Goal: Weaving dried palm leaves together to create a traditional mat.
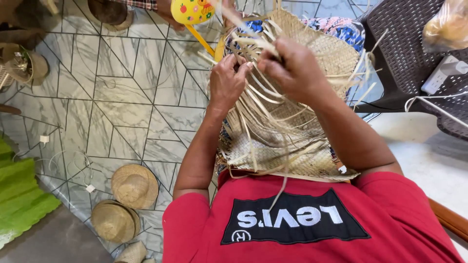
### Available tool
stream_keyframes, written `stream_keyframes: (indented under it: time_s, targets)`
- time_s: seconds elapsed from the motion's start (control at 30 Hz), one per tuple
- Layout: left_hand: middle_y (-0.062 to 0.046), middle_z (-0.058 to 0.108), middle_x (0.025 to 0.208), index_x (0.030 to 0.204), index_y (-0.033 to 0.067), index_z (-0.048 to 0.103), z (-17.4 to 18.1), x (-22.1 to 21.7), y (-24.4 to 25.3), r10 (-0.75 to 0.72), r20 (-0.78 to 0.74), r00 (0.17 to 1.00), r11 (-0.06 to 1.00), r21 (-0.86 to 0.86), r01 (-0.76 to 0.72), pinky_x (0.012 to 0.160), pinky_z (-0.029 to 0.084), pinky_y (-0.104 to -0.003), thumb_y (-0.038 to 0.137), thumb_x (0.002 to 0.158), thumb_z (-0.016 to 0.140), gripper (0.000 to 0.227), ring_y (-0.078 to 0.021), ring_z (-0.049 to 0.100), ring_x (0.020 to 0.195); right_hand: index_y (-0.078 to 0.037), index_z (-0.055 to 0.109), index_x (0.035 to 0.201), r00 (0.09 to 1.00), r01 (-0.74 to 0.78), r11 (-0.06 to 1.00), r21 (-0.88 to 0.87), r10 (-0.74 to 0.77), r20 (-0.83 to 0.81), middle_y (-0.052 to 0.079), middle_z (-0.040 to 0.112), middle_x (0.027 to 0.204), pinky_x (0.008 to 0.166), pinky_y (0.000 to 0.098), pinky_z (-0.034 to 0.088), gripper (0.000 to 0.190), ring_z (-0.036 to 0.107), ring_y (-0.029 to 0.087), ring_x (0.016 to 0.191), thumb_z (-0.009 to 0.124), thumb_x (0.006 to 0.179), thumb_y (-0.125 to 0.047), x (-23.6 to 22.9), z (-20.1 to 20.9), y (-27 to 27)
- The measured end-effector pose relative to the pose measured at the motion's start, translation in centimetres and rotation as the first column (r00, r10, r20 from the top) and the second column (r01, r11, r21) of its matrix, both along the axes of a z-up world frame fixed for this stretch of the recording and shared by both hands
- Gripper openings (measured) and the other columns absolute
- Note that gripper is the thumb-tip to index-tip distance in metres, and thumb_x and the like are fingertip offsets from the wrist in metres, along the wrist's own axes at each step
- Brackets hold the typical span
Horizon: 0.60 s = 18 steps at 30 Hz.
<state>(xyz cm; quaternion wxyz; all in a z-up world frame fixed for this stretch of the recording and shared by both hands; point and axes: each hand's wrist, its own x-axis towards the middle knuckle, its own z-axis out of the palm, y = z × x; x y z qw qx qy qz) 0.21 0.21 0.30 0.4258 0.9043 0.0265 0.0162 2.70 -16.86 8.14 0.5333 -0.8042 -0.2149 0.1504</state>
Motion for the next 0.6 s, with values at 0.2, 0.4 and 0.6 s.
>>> stream_keyframes:
  time_s: [0.2,0.4,0.6]
  targets:
    - [-0.011,0.058,0.072,0.077,0.0005,0.059,-0.2,-0.1,-1.0,0.041,0.060,0.997,0.996,0.078,-0.046,0.053,0.047,-0.040,0.033,0.079,0.070,0.034,-0.0268,0.056,0.055,-0.007,0.058,0.082,0.991,-0.042,0.922,-0.386,-0.011,-0.135,0.004,0.055,0.072,0.045,0.0222,0.046,0.014,0.049,0.012,0.053,0.056,0.095,-0.011,0.5,-4.2,-0.9]
    - [-0.004,0.045,0.072,0.077,0.0071,0.045,0.4,-0.6,-2.1,0.017,0.244,0.970,0.999,0.028,-0.025,0.054,0.041,-0.036,0.015,0.083,0.064,0.021,-0.0199,0.044,0.057,-0.002,0.019,0.143,0.703,0.622,0.599,-0.505,-0.144,0.696,0.021,0.043,0.135,0.094,0.0389,0.047,0.090,0.056,0.031,0.113,0.091,0.092,-0.020,2.2,-3.8,-4.2]
    - [-0.004,0.053,0.079,0.098,0.0096,0.052,-0.1,-1.0,-2.0,0.020,0.242,0.970,0.998,-0.063,-0.005,0.057,0.043,-0.034,0.011,0.084,0.064,0.018,-0.0187,0.048,0.061,-0.009,0.032,0.117,0.354,0.480,0.876,0.052,-0.248,0.902,0.005,0.033,0.113,0.091,0.0351,0.027,0.050,0.032,0.018,0.097,0.065,0.079,-0.013,-5.2,0.0,1.7]
